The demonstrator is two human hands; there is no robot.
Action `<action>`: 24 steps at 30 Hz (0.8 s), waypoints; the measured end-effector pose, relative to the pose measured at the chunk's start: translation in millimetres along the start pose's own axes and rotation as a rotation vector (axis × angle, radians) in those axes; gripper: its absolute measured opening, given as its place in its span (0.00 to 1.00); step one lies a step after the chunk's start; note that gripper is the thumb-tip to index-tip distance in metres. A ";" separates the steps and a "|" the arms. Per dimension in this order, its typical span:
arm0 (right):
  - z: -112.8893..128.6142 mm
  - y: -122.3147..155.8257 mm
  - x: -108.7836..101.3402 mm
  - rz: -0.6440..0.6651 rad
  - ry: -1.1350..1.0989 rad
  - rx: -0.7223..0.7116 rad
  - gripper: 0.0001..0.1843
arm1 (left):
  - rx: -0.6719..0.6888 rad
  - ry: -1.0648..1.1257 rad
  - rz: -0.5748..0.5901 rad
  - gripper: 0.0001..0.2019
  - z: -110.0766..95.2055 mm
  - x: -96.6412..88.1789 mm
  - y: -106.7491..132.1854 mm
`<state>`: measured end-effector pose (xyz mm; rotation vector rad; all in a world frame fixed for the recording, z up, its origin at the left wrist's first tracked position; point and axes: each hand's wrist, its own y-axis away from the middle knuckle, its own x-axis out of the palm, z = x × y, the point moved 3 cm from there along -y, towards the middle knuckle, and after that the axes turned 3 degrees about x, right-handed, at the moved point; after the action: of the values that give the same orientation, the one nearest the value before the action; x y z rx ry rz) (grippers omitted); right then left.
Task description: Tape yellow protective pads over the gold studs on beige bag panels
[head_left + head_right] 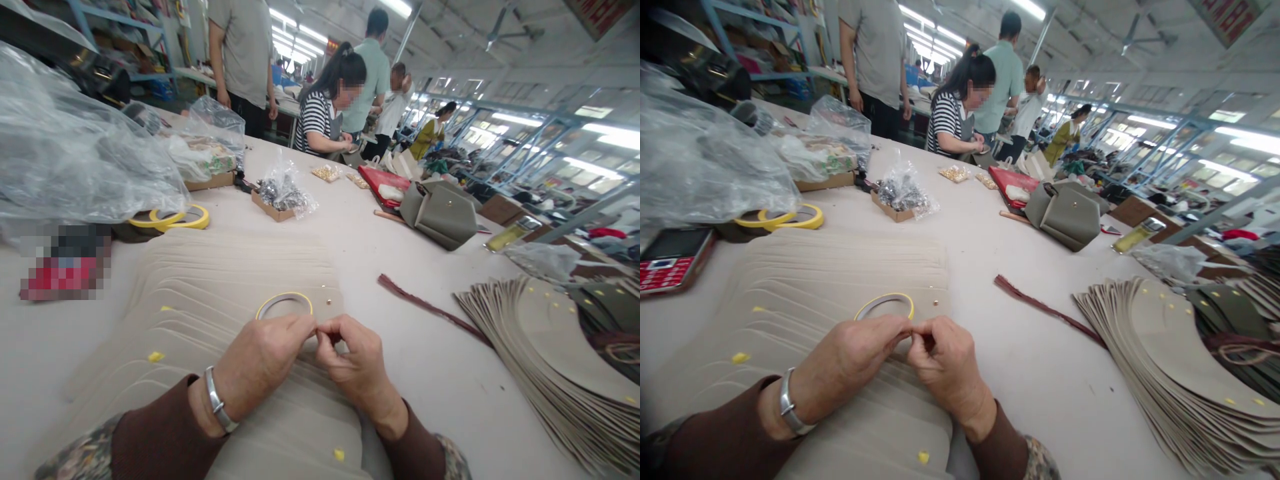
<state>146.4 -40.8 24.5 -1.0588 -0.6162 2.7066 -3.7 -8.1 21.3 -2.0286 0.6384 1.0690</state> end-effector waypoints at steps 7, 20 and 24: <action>-26.6 -5.8 1.5 0.099 -0.506 0.710 0.09 | 0.061 -0.029 -0.040 0.11 -10.8 -2.0 2.5; -60.5 1.2 -7.6 0.347 -0.496 0.842 0.11 | -0.080 -0.112 0.239 0.08 -4.0 7.0 -3.6; -60.7 4.8 -13.5 0.460 -0.501 0.879 0.11 | -0.041 -0.112 0.245 0.07 -4.2 9.1 -0.4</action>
<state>197.5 -30.2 -9.6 -0.3046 0.8322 3.0700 3.4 -12.0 15.4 -1.9442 0.8275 1.3384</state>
